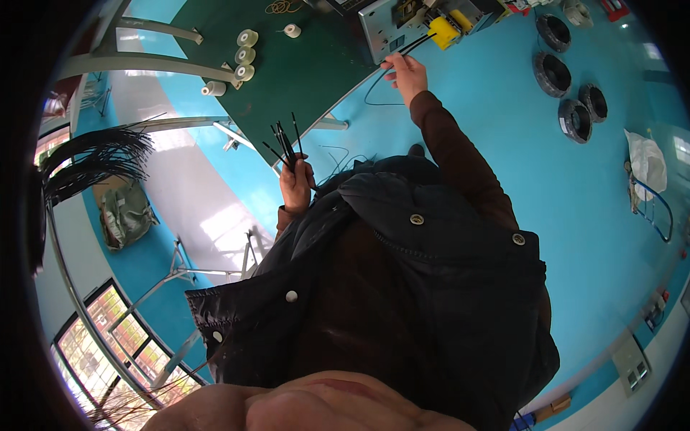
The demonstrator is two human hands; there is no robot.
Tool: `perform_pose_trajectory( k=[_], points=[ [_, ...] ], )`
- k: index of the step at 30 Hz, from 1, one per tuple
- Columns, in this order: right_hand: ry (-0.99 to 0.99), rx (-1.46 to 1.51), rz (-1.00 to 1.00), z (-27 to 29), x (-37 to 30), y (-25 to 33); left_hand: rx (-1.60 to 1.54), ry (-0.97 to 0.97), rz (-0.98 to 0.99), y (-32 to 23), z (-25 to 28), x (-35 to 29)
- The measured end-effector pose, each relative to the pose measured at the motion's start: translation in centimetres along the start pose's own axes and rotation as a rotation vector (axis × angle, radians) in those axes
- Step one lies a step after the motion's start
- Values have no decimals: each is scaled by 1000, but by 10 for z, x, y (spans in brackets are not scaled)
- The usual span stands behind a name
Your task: The person collects wires from a machine one by one, gathering them into a bundle in their hand. They wrap tape around the bundle by hand, set it aside, press buttons on the machine control panel, and collect more wires.
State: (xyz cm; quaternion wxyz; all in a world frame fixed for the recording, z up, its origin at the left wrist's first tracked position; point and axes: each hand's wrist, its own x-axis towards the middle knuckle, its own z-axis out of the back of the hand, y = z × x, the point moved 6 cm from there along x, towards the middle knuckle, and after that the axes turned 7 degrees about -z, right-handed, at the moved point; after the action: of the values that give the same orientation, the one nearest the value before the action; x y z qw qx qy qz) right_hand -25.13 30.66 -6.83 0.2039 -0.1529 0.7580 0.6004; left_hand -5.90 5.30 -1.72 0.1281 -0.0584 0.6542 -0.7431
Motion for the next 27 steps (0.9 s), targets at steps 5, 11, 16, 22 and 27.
perform_pose_trajectory(
  k=[5, 11, 16, 22, 27],
  points=[
    [28, -82, -28, -8, -3, -15, -42, 22, 16, 10, 1, 1],
    [-25, -27, -39, 0, -8, -13, -13, 44, -44, 4, -1, 3],
    [-38, -73, 3, 9, -4, -13, 28, 86, -52, 5, -6, 7],
    [44, -170, -11, -11, -19, -45, -45, 30, 16, 3, -7, 13],
    [262, -476, 267, -47, -69, -63, -50, 53, 28, 7, -16, 23]
  ],
)
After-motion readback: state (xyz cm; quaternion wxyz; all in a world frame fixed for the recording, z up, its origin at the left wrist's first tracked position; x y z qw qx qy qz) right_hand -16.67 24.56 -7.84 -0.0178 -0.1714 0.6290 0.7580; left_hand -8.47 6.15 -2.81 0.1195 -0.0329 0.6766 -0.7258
